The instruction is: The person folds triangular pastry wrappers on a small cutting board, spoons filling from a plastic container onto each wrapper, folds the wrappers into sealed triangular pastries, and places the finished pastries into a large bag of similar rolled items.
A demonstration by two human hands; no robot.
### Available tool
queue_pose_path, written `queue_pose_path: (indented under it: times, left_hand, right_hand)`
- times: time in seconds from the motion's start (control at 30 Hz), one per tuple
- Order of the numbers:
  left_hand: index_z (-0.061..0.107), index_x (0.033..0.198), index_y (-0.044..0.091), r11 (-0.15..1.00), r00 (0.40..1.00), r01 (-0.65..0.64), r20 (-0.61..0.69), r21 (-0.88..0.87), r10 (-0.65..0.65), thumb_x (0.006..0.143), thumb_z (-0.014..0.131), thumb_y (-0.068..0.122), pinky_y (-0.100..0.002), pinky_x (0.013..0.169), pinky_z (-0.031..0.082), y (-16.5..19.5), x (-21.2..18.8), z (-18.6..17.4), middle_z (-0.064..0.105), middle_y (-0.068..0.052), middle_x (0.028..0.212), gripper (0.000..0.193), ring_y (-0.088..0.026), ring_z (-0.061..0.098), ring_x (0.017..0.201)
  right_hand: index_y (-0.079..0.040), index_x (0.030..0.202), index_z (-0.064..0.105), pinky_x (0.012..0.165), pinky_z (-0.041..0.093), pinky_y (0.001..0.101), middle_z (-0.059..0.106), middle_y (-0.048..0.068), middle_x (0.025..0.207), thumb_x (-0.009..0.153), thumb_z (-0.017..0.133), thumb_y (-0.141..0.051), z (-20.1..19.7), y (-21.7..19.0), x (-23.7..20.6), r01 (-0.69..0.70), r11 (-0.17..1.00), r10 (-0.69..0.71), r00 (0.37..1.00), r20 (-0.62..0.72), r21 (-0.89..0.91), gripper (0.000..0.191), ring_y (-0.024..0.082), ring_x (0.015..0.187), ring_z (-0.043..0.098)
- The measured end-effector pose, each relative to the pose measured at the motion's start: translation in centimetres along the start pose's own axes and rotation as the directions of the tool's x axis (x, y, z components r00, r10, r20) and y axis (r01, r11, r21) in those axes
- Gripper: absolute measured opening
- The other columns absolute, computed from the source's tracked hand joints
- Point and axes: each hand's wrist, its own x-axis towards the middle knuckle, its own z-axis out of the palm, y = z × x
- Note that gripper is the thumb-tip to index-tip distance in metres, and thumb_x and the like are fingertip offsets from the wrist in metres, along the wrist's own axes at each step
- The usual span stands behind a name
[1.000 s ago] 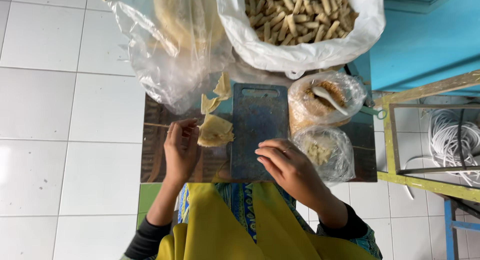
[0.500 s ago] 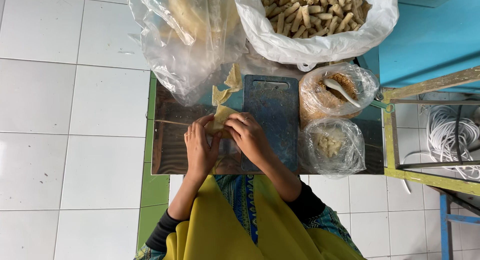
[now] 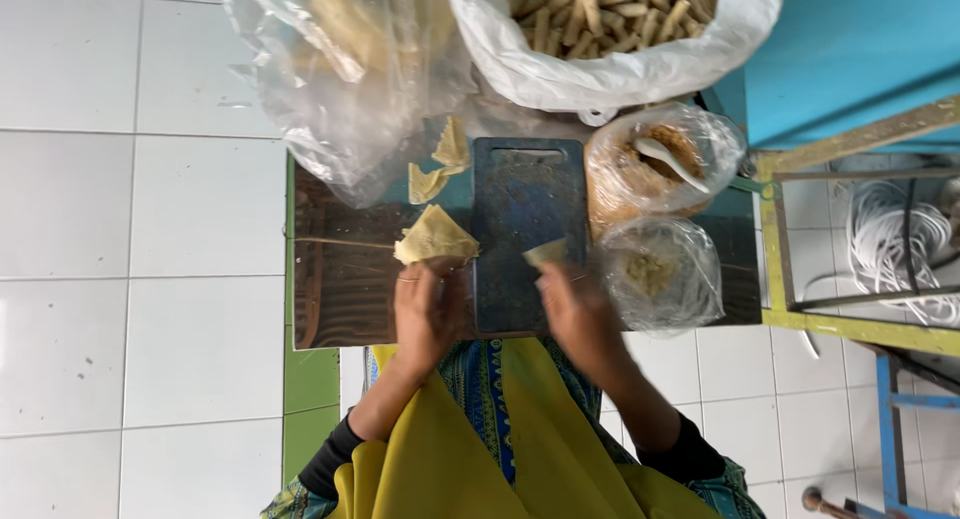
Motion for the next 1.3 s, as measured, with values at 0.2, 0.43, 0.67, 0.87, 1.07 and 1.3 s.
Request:
queue_pose_path:
  times: [0.2,0.43,0.67,0.87,1.07,1.3]
  left_hand:
    - [0.061,0.126,0.006,0.993,0.969,-0.054,0.246,0.104,0.027,0.097,0.068,0.019,-0.044,0.091,0.047,1.7,0.0,4.7,0.063,-0.013,0.115,0.033,-0.035,0.060,0.106]
    - [0.059,0.125,0.006,0.972,0.968,-0.013,0.248,0.234,-0.046,0.097,0.068,0.026,-0.046,0.092,0.045,0.4,0.4,6.0,0.057,-0.014,0.113,0.036,-0.035,0.057,0.108]
    - [0.062,0.121,0.007,0.970,0.966,-0.022,0.254,0.241,-0.042,0.099,0.067,0.028,-0.045,0.089,0.046,0.4,0.3,5.9,0.056,-0.013,0.110,0.031,-0.033,0.056,0.104]
    - [0.063,0.114,0.010,0.953,0.968,-0.031,0.247,0.300,-0.046,0.098,0.068,0.032,-0.044,0.086,0.045,0.9,0.7,6.4,0.056,-0.010,0.105,0.028,-0.032,0.056,0.101]
    - [0.060,0.101,0.011,0.949,0.956,-0.064,0.293,0.308,-0.031,0.098,0.069,0.032,-0.044,0.080,0.044,1.2,0.8,7.2,0.054,-0.008,0.099,0.023,-0.030,0.055,0.095]
    - [0.057,0.102,0.008,0.996,0.965,-0.008,0.262,0.084,-0.014,0.099,0.069,0.021,-0.042,0.083,0.045,0.8,0.3,6.9,0.062,-0.006,0.094,0.018,-0.029,0.058,0.091]
  right_hand:
    - [0.003,0.148,0.046,0.087,0.059,0.0390,0.065,0.026,0.127,0.101,0.060,-0.001,-1.0,0.6,-2.8,-0.011,0.974,0.005,1.000,0.025,0.227,0.049,0.033,0.109,0.069]
    - [-0.015,0.131,0.072,0.093,0.050,0.0449,0.056,0.013,0.124,0.088,0.066,0.006,-7.1,6.3,-4.6,-0.262,0.874,0.225,0.965,-0.136,-0.410,0.047,0.033,0.110,0.052]
    - [-0.016,0.135,0.073,0.093,0.048,0.0421,0.058,0.012,0.128,0.082,0.067,0.008,-7.1,6.6,-5.1,-0.163,0.797,0.199,0.980,-0.002,-0.582,0.059,0.031,0.106,0.049]
    - [-0.016,0.128,0.075,0.096,0.047,0.0420,0.058,0.008,0.132,0.089,0.067,0.005,-7.0,6.7,-6.1,-0.139,0.787,0.158,0.987,-0.020,-0.601,0.045,0.029,0.109,0.049]
    - [-0.010,0.110,0.074,0.097,0.047,0.0424,0.058,0.011,0.129,0.086,0.065,0.007,-6.6,7.2,-5.9,-0.200,0.826,0.190,0.979,-0.073,-0.526,0.030,0.030,0.111,0.049]
    - [-0.005,0.120,0.062,0.064,0.052,0.0235,0.059,0.008,0.106,0.104,0.053,-0.006,-6.5,5.6,-5.5,-0.336,0.692,0.381,0.922,0.071,0.640,0.019,0.011,0.081,0.055]
